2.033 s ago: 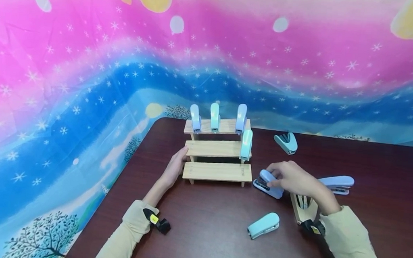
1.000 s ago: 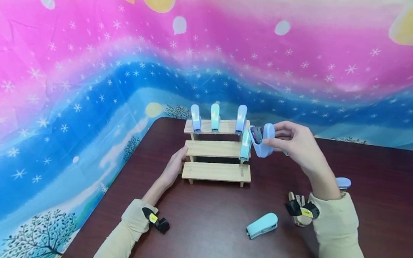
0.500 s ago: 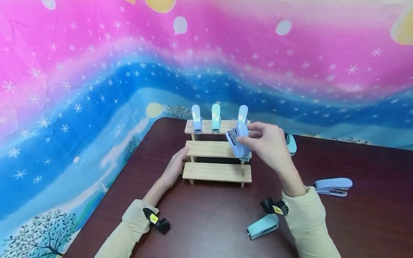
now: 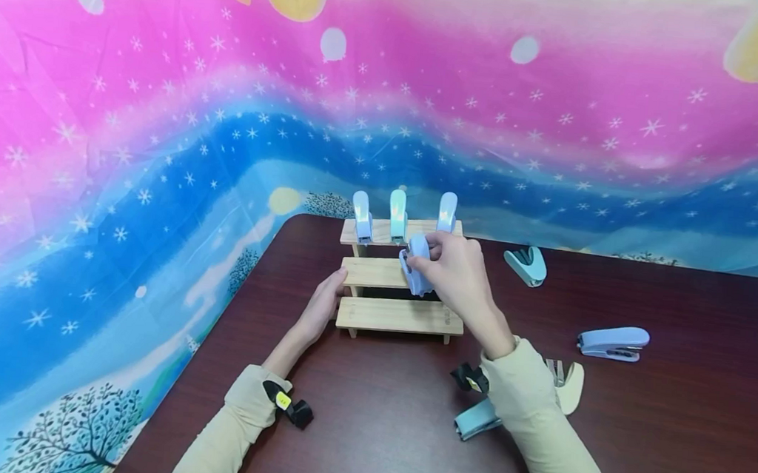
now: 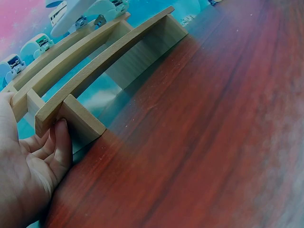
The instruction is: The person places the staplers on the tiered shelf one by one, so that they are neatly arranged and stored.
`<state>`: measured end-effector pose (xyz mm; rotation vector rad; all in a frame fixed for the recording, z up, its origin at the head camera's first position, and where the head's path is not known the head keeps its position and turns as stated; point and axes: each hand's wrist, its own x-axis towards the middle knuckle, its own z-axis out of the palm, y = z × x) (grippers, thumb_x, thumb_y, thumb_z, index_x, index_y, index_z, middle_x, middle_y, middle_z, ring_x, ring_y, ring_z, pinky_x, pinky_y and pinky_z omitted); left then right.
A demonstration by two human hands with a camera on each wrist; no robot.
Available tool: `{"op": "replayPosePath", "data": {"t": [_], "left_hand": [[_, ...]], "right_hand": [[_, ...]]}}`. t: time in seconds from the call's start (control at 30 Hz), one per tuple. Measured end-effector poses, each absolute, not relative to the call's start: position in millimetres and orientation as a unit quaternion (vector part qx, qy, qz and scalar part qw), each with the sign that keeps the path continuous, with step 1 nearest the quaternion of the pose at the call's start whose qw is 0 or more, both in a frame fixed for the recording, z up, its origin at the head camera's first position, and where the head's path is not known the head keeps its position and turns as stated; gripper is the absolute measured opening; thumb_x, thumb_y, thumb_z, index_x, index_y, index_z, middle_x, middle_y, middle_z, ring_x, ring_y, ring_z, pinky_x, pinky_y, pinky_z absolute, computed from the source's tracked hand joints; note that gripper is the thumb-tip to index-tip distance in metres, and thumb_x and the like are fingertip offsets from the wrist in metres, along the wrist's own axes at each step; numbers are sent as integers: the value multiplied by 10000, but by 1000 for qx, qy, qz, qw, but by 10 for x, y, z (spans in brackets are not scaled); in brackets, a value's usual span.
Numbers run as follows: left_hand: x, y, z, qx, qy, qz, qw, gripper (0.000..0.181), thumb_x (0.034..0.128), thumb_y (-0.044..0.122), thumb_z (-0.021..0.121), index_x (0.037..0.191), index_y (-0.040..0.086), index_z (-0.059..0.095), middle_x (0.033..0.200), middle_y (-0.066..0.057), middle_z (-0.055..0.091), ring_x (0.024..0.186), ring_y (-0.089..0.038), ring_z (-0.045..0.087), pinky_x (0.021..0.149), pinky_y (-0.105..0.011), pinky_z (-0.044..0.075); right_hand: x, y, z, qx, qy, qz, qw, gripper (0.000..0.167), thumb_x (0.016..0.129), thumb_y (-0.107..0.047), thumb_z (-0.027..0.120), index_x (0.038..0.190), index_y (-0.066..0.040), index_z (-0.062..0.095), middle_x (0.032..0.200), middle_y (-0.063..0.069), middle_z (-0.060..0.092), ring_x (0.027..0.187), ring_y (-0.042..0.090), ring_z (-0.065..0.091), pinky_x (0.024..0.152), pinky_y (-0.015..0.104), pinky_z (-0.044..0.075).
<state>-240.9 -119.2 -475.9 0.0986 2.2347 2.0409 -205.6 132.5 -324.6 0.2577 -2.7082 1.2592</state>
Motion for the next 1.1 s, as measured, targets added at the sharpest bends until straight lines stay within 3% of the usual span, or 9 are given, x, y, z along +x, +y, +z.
{"op": "replayPosePath", "data": {"t": [0.2,0.47,0.6,0.73,0.97,1.1], "left_hand": [[-2405,-1178,-4767,28,740,670,54,775,1067,541,428,1583,-30,346,1629,-227,343,1484,-378,340,1212,-551,287],[-2409,-1177,-4774,26,741,669,53,767,1064,553,429,1578,-14,371,1626,-208,359,1502,-356,317,1236,-528,236],[-2406,-1185,-4764,22,745,665,52,796,1061,560,433,1591,-25,330,1663,-211,276,1538,-351,232,1254,-518,173],[-2405,-1191,-4758,17,745,665,55,819,1057,568,437,1597,-32,306,1671,-218,249,1545,-359,206,1257,-520,153],[-2416,-1183,-4752,25,739,670,61,786,1061,556,437,1592,-15,337,1647,-205,321,1512,-360,295,1237,-533,230],[-2409,-1186,-4759,16,743,666,59,810,1051,576,447,1597,-10,327,1658,-199,297,1528,-352,262,1248,-524,200]], "right_hand": [[-2099,1226,-3340,89,-909,399,86,376,913,-112,782,1230,75,702,1007,248,742,811,305,722,674,415,636],[-2123,1156,-3423,90,-913,387,94,299,893,-79,802,1133,83,726,951,236,741,740,290,698,678,438,637],[-2130,1123,-3447,96,-916,379,92,289,894,-63,800,1123,97,728,962,248,741,742,296,706,699,440,637],[-2139,1092,-3456,98,-918,375,89,289,896,-58,796,1129,99,729,955,241,741,726,284,693,699,429,636],[-2157,1089,-3462,92,-920,371,83,285,919,-84,791,1144,79,728,994,226,742,785,302,682,742,450,630],[-2162,1097,-3477,93,-919,376,77,276,934,-80,775,1154,79,724,1007,227,740,793,304,683,757,455,630]]}}
